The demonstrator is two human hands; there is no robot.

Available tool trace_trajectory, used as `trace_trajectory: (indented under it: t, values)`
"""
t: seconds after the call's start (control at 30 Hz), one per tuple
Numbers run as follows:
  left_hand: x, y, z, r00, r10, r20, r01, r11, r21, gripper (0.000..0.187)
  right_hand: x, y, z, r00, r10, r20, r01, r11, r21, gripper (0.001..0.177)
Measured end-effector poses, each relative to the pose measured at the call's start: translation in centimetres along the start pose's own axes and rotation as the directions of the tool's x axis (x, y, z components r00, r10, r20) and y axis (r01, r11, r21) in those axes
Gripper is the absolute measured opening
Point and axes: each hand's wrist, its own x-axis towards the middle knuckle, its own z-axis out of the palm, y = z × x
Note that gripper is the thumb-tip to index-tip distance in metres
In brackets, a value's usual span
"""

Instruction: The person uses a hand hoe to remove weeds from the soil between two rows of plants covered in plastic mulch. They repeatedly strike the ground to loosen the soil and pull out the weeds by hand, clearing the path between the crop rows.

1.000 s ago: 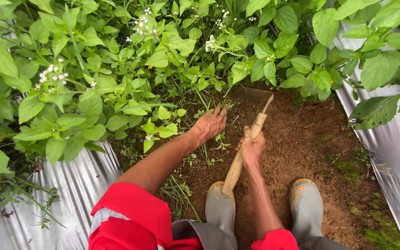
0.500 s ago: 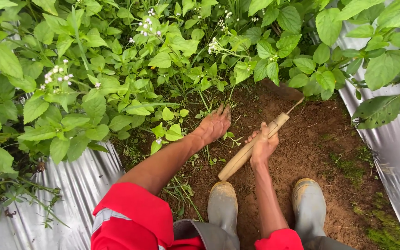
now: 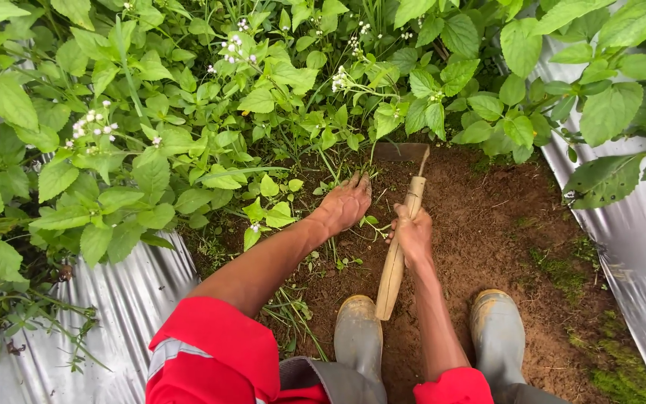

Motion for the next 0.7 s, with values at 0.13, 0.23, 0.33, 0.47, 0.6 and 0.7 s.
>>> trace_trajectory:
  t: [0.13, 0.23, 0.33, 0.47, 0.6, 0.7]
  values:
    - [1.0, -1.0, 0.9, 0.998, -0.037, -0.04, 0.036, 0.998, -0.043, 0.06, -0.7, -0.7, 0.3, 0.984, -0.063, -0.167, 0.09, 0.983, 0.161, 0.019]
    - [1.5, -0.8, 1.0, 0.993, -0.097, -0.073, 0.084, 0.983, -0.164, 0.059, 0.4, 1.0, 0.1, 0.993, -0.026, -0.113, 0.044, 0.987, 0.154, 0.019]
    - [1.8, -0.5, 0.8, 0.979, -0.17, -0.111, 0.131, 0.946, -0.296, 0.057, 0.1, 0.4, -0.6, 1.0, 0.013, -0.017, -0.012, 0.998, 0.059, 0.019]
    - [2.1, -0.8, 0.1, 0.944, -0.295, -0.146, 0.191, 0.851, -0.489, 0.054, -0.9, -0.4, -0.3, 0.993, -0.046, -0.113, 0.067, 0.979, 0.193, 0.018]
    - [1.7, 0.0, 0.6, 0.908, -0.395, -0.14, 0.236, 0.757, -0.609, 0.052, 0.3, 1.2, -0.3, 0.999, 0.007, -0.049, -0.001, 0.992, 0.127, 0.021]
    - [1.5, 0.6, 0.4, 0.864, -0.484, -0.14, 0.255, 0.66, -0.707, 0.051, 0.1, -0.5, -0.7, 0.999, 0.053, 0.009, -0.054, 0.996, 0.073, 0.025]
